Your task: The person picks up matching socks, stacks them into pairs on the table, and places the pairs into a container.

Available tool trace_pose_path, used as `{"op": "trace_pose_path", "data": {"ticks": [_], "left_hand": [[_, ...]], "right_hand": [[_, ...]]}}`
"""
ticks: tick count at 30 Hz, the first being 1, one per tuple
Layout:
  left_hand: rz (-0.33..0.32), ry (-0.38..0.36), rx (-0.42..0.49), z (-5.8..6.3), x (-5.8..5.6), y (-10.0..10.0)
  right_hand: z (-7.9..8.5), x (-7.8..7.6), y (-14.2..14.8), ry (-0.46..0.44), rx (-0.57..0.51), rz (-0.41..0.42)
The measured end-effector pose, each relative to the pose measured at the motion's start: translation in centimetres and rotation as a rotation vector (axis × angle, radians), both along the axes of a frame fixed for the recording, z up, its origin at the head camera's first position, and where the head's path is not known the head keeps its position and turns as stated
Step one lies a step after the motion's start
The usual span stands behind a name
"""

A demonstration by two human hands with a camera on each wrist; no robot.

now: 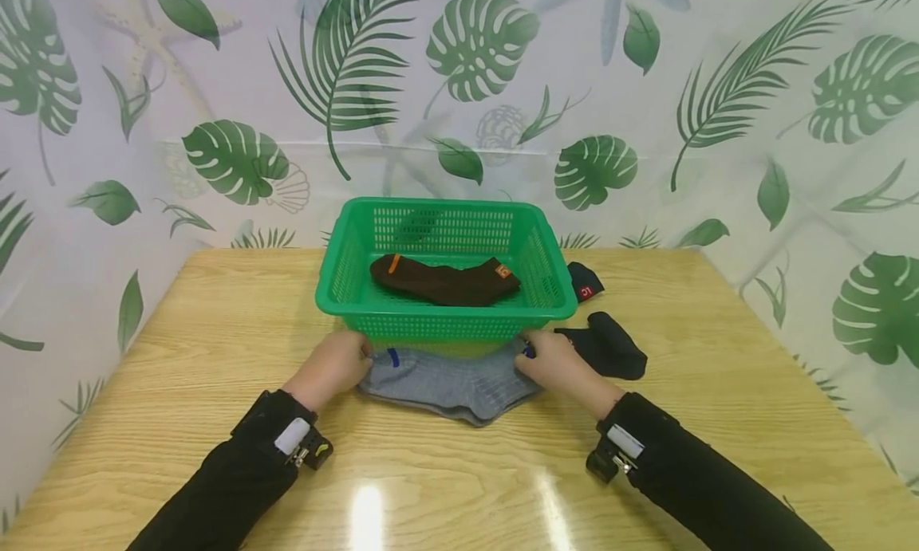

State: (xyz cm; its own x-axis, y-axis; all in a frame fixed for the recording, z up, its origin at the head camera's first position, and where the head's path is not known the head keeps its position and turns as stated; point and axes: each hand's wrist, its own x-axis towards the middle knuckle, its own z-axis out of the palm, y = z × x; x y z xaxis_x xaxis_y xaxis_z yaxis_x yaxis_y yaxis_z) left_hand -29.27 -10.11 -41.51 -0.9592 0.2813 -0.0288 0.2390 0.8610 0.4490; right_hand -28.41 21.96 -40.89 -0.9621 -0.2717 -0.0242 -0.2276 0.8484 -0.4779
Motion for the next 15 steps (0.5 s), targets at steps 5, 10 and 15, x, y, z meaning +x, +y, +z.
{"op": "trace_pose_path", "data": {"ticks": [5,10,15], "left_hand": [[-0.03,0.038,-0.045,0.4,0.7,0.4],[-0.202,0.274,-0.251,1.5,4.3,2.8],[-0.473,0.138,-0.321,2.1,6.9,5.5]], "right_hand": [[0.3,0.9,-0.3,0.068,0.189,0.028],[1.3,4.0,-2.2,0.335,0.412,0.175],[1.7,6.2,-4.3,0.157,0.363,0.497]]}}
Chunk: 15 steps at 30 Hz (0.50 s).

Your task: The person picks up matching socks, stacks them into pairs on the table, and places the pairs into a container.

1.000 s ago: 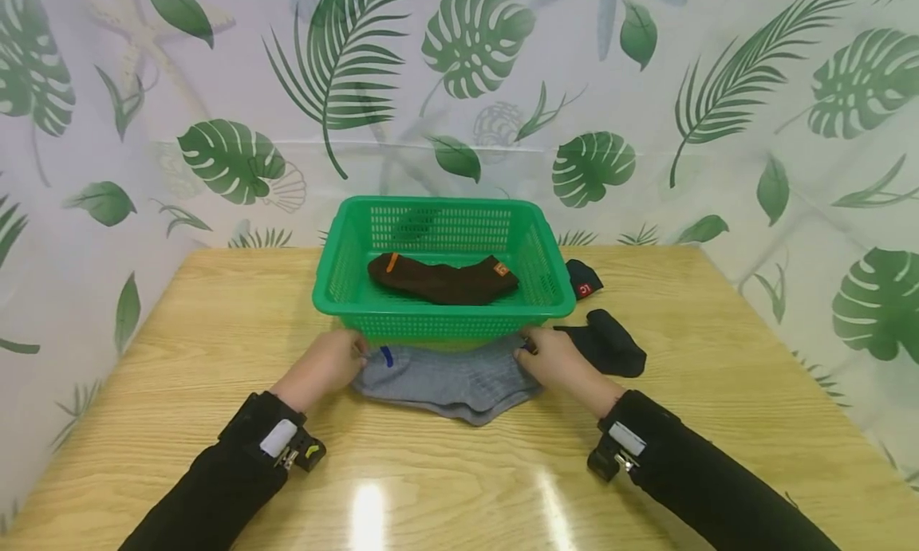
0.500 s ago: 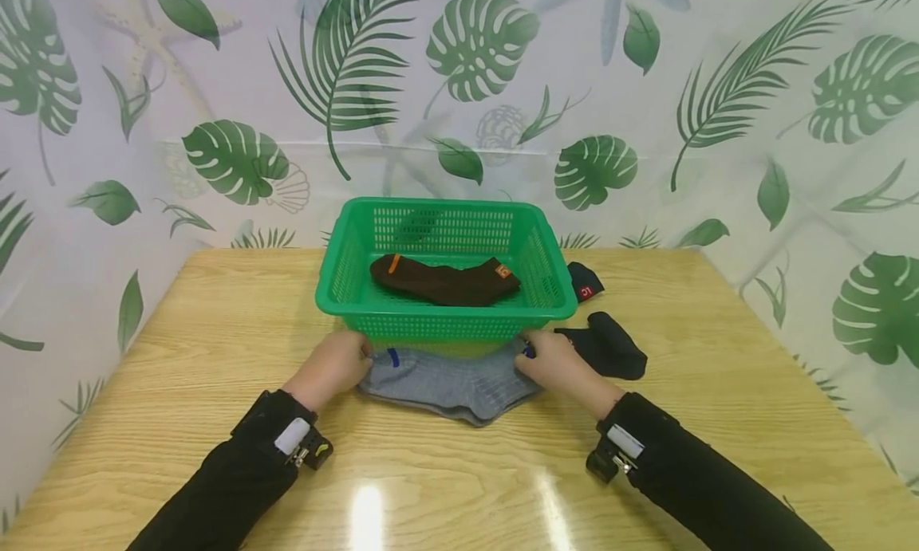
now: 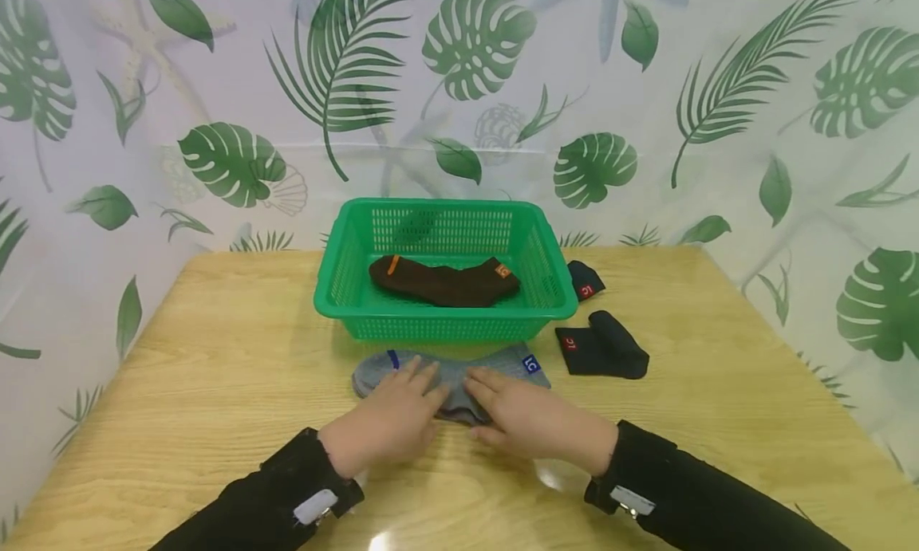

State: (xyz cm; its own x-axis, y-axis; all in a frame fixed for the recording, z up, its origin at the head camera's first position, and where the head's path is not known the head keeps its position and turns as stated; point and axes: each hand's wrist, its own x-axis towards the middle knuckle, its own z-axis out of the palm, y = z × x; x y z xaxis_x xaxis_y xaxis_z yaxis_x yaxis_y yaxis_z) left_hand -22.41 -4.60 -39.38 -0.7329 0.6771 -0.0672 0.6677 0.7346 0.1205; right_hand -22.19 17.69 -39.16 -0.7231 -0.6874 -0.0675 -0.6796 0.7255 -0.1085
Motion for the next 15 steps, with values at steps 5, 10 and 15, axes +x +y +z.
{"op": "trace_pose_path", "data": {"ticks": [5,10,15], "left_hand": [[0.0,-0.264,-0.064,-0.8,0.1,0.3],[-0.032,-0.358,-0.061,-1.2,-0.4,-0.9],[-0.063,-0.355,-0.064,-1.5,-0.4,-2.0]], "right_hand": [[-0.8,0.7,-0.1,-0.282,0.041,0.033],[-1.3,0.3,0.8,-0.428,-0.004,-0.019],[-1.7,0.3,1.7,-0.412,0.006,0.021]]}}
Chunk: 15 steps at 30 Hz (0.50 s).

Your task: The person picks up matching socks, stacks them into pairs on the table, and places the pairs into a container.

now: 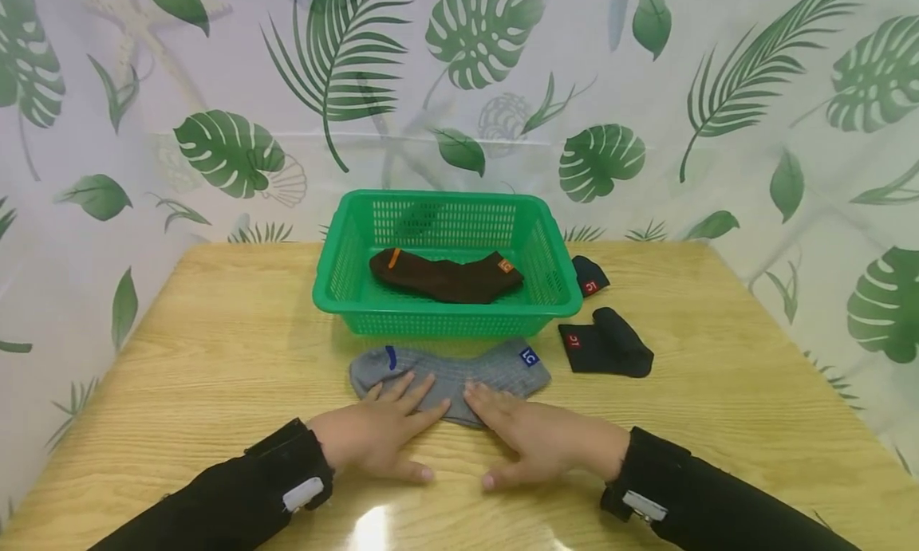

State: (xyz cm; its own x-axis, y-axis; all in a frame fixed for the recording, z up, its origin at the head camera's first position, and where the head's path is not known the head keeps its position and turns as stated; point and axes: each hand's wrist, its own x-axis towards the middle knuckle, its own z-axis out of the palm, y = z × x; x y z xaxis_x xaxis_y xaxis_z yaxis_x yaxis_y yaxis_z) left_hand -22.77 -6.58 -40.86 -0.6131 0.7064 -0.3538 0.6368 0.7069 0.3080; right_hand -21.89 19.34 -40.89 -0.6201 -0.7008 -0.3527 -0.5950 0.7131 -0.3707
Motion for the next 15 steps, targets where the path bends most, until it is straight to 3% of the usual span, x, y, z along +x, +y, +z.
{"op": "trace_pose_path", "data": {"ticks": [5,15], "left_hand": [[-0.014,0.024,0.031,-0.5,0.0,-0.6],[-0.013,0.014,0.066,-0.4,-0.4,-1.5]], "right_hand": [[-0.3,0.4,0.3,0.088,0.021,0.071],[0.2,0.1,0.1,0.102,0.088,0.095]]}}
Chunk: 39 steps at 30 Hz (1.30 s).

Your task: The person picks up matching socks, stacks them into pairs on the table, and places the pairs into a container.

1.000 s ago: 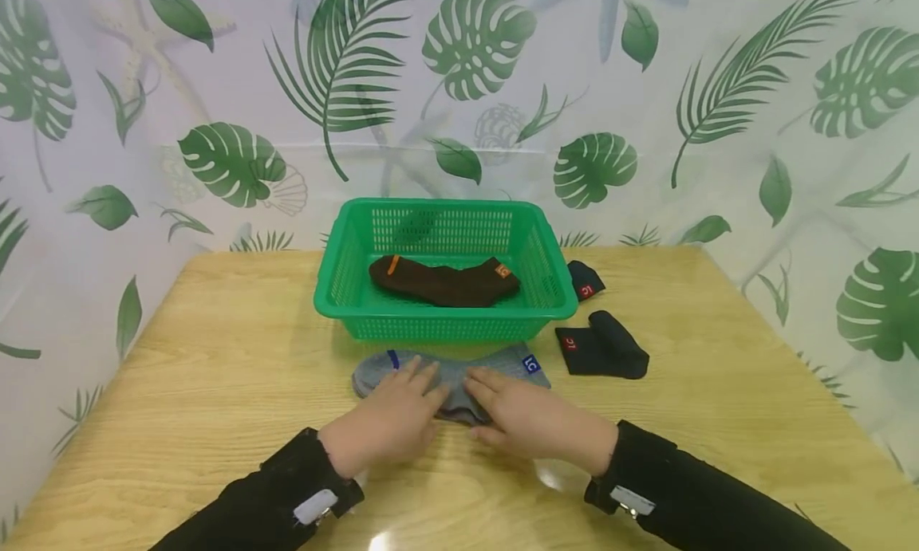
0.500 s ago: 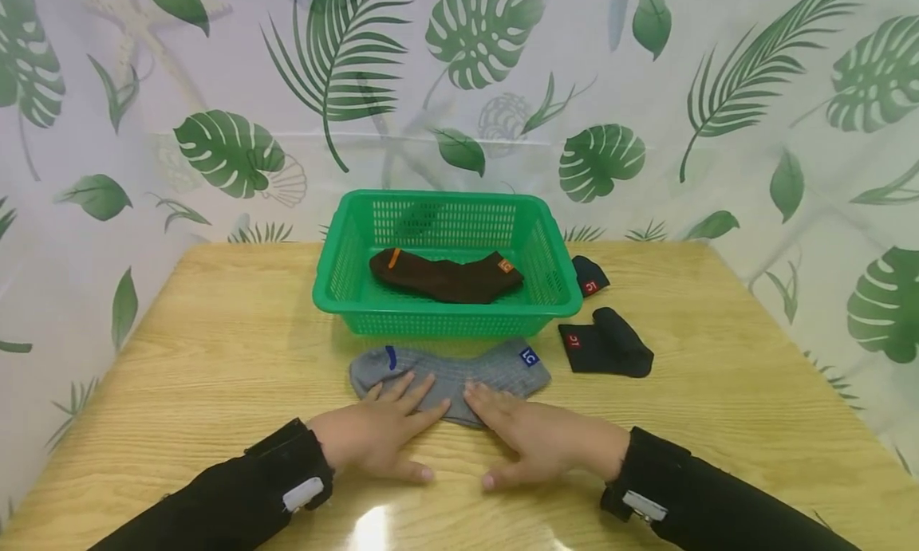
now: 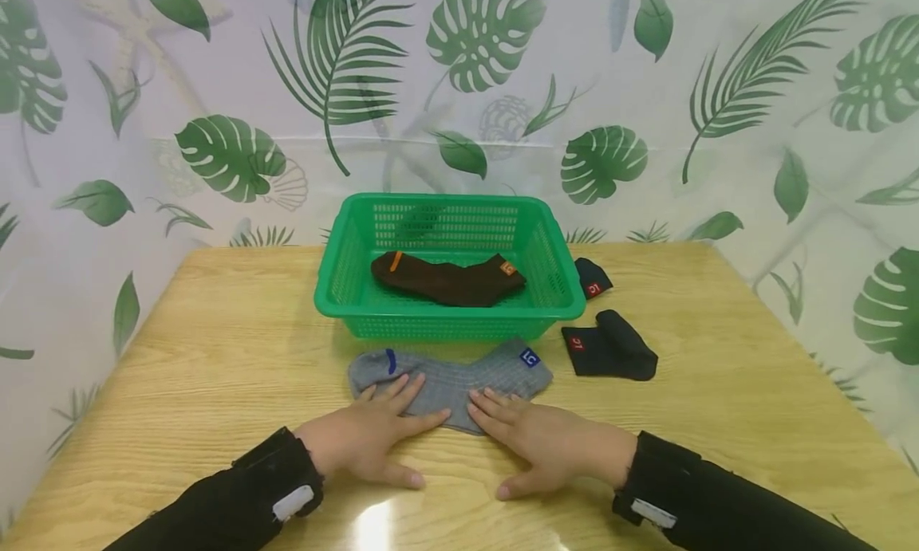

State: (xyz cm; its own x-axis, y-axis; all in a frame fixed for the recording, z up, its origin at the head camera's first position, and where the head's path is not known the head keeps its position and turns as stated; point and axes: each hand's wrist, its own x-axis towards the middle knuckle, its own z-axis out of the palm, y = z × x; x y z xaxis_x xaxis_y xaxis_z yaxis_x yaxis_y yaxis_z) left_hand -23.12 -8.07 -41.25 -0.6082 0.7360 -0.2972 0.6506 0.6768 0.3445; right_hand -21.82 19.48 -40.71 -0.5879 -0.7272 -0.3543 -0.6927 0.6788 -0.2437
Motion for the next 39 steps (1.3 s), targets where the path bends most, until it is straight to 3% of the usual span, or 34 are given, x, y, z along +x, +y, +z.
{"op": "trace_pose_path", "data": {"ticks": [6,10,13,19,26,30,34,39], "left_hand": [[0.007,-0.011,-0.055,0.2,0.1,0.5],[0.031,-0.045,-0.124,0.9,-0.3,1.2],[0.047,-0.03,-0.123,1.7,-1.0,1.6],[0.042,0.132,-0.117,1.9,-1.7,0.0],[0.055,0.045,-0.1,0.8,-1.3,-3.0],[0.032,0.054,-0.085,0.5,-1.0,-3.7],[0.015,0.075,-0.087,0.3,-0.5,-4.0],[0.099,-0.001,-0.15,1.5,-1.1,-2.7]], "right_hand": [[0.0,0.3,-0.1,0.029,0.025,-0.015],[0.3,-0.4,-0.3,-0.057,0.013,-0.059],[0.7,-1.3,-0.2,-0.07,-0.003,-0.087],[1.0,-2.2,1.7,0.131,-0.02,-0.121],[0.5,-1.8,3.5,0.072,0.053,-0.128],[0.2,-1.7,4.0,0.096,0.073,-0.119],[0.3,-1.6,4.2,0.094,0.108,-0.136],[1.6,-2.2,2.9,0.082,0.117,-0.179]]}}
